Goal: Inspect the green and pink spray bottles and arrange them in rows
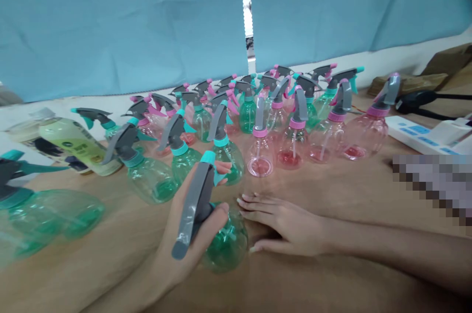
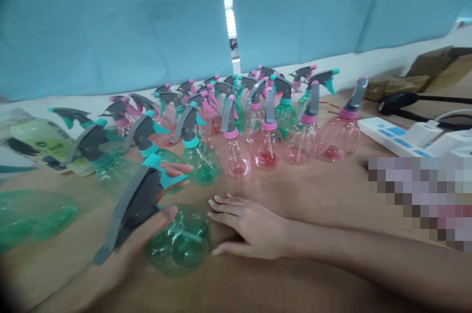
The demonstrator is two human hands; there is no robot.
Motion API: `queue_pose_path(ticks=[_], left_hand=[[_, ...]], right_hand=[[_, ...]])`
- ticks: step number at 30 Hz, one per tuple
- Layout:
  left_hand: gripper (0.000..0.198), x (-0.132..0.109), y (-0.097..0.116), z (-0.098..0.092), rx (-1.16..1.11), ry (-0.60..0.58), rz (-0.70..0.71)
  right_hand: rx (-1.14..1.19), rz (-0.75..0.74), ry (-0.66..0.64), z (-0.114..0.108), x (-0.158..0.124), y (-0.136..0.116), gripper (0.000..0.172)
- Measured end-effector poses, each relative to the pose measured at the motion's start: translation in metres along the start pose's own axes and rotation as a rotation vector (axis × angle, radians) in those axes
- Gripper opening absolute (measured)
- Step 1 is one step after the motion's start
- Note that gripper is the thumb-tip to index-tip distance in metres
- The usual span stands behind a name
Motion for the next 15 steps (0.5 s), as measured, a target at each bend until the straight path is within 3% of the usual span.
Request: queue_pose_path(ticks=[10, 15], left_hand=[[0.037, 0.0028, 0.0065, 0.0022, -0.051, -0.007, 0.140], [0.044, -0.0006, 0.0011, 0.0005, -0.123, 0.031, 0.104]], right_hand=[[0.019, 0.016, -0.017, 0.0043, 0.0004, 0.0031, 0.070], [0.034, 0.019, -0.017, 0.0048, -0.0003, 0.0042, 0.071]])
Point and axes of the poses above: each hand's wrist, its own x-axis towards the middle knuckle, its own z-axis out of the palm, y = z × x, the point moved 9 cm from there along x, towards the middle knuckle, and after that the axes turned 2 degrees about x, right-handed, at the moved point
